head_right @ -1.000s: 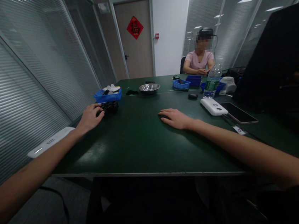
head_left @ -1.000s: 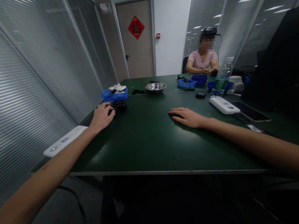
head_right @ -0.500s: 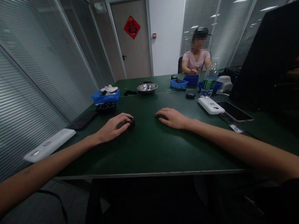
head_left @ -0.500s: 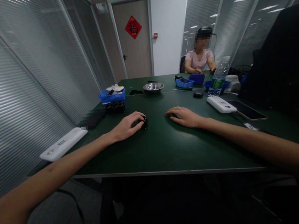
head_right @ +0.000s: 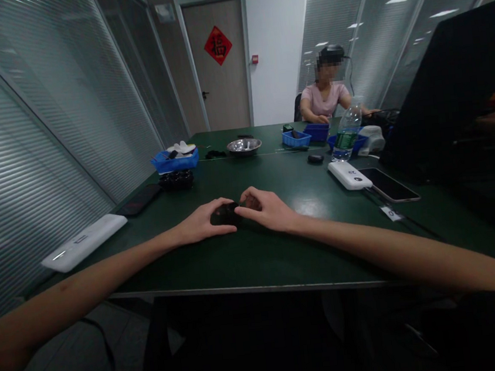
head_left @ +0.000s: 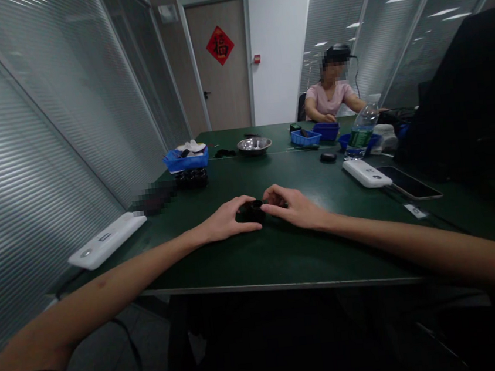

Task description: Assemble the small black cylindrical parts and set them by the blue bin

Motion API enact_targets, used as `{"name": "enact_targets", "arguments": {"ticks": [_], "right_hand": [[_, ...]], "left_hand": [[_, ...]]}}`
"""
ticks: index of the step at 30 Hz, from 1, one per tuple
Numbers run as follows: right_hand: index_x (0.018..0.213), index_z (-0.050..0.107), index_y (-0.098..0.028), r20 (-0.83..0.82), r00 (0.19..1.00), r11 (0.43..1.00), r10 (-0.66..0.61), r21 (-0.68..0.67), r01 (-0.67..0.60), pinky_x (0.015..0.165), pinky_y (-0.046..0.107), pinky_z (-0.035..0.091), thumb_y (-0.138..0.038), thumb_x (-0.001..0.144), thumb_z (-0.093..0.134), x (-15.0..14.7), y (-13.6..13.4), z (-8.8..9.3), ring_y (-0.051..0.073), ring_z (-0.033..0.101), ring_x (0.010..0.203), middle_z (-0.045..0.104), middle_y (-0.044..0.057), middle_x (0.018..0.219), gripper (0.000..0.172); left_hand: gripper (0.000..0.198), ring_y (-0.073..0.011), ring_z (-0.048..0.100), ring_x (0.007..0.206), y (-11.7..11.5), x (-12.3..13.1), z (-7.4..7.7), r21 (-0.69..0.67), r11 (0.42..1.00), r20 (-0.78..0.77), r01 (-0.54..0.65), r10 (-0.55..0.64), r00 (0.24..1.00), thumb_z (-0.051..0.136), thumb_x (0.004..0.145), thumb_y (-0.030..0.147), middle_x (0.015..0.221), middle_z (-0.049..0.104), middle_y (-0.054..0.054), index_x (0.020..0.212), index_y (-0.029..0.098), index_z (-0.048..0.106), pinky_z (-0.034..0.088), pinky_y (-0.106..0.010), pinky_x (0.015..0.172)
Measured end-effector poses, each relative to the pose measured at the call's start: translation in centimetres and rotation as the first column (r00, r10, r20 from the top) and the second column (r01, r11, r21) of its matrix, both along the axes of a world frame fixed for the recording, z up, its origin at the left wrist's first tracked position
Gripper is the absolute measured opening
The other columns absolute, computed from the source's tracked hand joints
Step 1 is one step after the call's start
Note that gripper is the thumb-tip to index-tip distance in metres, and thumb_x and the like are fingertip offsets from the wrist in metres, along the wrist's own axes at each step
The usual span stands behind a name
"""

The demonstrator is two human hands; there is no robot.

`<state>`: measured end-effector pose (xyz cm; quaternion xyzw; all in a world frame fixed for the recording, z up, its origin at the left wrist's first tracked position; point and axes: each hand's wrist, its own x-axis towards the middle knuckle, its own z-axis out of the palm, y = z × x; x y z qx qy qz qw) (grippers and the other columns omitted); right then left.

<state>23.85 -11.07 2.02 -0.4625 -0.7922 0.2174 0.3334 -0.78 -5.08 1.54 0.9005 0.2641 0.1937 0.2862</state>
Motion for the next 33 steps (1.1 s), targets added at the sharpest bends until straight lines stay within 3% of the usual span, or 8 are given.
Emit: {"name": "enact_targets", "arguments": {"ticks": [3, 7, 13, 18, 26, 33], "right_hand": [[0.105, 0.063, -0.019, -0.016, 1.0, 1.0, 0.005, 0.019, -0.004, 0.067, 0.03, 0.046, -0.052, 0.091, 0.072, -0.7, 0.2, -0.1, 0.017, 0.058, 0.076, 0.065, 0.001, 0.086, 0.036], [0.105, 0.064, -0.02, -0.003, 1.0, 0.998, 0.026, 0.052, -0.025, 0.068, 0.031, 0.046, -0.048, 0.088, 0.076, -0.8, 0.2, -0.3, 0.017, 0.058, 0.077, 0.065, 0.001, 0.089, 0.036], [0.116, 0.063, -0.02, 0.017, 0.995, 0.994, 0.099, 0.048, -0.1, 0.074, 0.033, 0.05, -0.045, 0.092, 0.072, -0.2, -0.1, -0.1, 0.018, 0.061, 0.083, 0.067, 0.004, 0.1, 0.035], [0.125, 0.061, -0.021, 0.086, 0.986, 0.984, 0.14, 0.1, -0.149, 0.08, 0.036, 0.052, -0.043, 0.095, 0.068, 0.0, -0.3, -0.2, 0.02, 0.061, 0.09, 0.066, 0.007, 0.11, 0.038], [0.118, 0.062, -0.021, 0.055, 0.994, 0.985, 0.097, 0.137, -0.104, 0.078, 0.035, 0.052, -0.048, 0.09, 0.076, -0.1, -0.5, -0.3, 0.021, 0.061, 0.089, 0.065, 0.006, 0.105, 0.041], [0.123, 0.063, -0.022, 0.082, 0.981, 0.958, 0.173, 0.218, -0.187, 0.084, 0.039, 0.053, -0.041, 0.096, 0.068, 0.0, -0.9, 0.0, 0.022, 0.06, 0.094, 0.058, 0.008, 0.114, 0.033]], "left_hand": [[0.06, -0.0278, 0.063, 0.107, 0.3, 0.3, -0.2, 0.05, 0.998, -0.034, -0.039, 0.041, 0.999, 0.074, 0.082, 0.063, 0.118, 0.067, -0.009, 0.123, 0.02, 0.063, 0.048, -0.04, 0.093], [0.055, -0.0246, 0.063, 0.101, 0.4, 0.6, -0.2, -0.005, 1.0, -0.009, 0.018, -0.018, 1.0, 0.073, 0.084, 0.06, 0.114, 0.069, -0.006, 0.122, 0.021, 0.065, 0.047, -0.035, 0.086], [0.056, -0.0242, 0.064, 0.102, 0.1, 0.5, -0.1, -0.052, 0.998, 0.012, 0.016, -0.016, 1.0, 0.075, 0.083, 0.058, 0.116, 0.069, -0.006, 0.125, 0.022, 0.065, 0.047, -0.034, 0.086], [0.054, -0.0248, 0.063, 0.102, 0.2, 0.7, -0.1, -0.064, 0.998, 0.001, -0.009, 0.009, 1.0, 0.074, 0.082, 0.061, 0.112, 0.069, -0.007, 0.117, 0.02, 0.069, 0.047, -0.034, 0.085], [0.054, -0.0225, 0.062, 0.095, 0.0, 1.0, -0.1, -0.117, 0.991, 0.02, 0.067, -0.065, 0.998, 0.077, 0.08, 0.063, 0.102, 0.068, -0.003, 0.11, 0.019, 0.071, 0.044, -0.03, 0.079], [0.051, -0.0216, 0.061, 0.094, -0.2, 1.0, 0.1, -0.133, 0.989, 0.025, 0.06, -0.058, 0.998, 0.077, 0.082, 0.059, 0.101, 0.068, -0.004, 0.111, 0.018, 0.071, 0.044, -0.03, 0.079]]}}
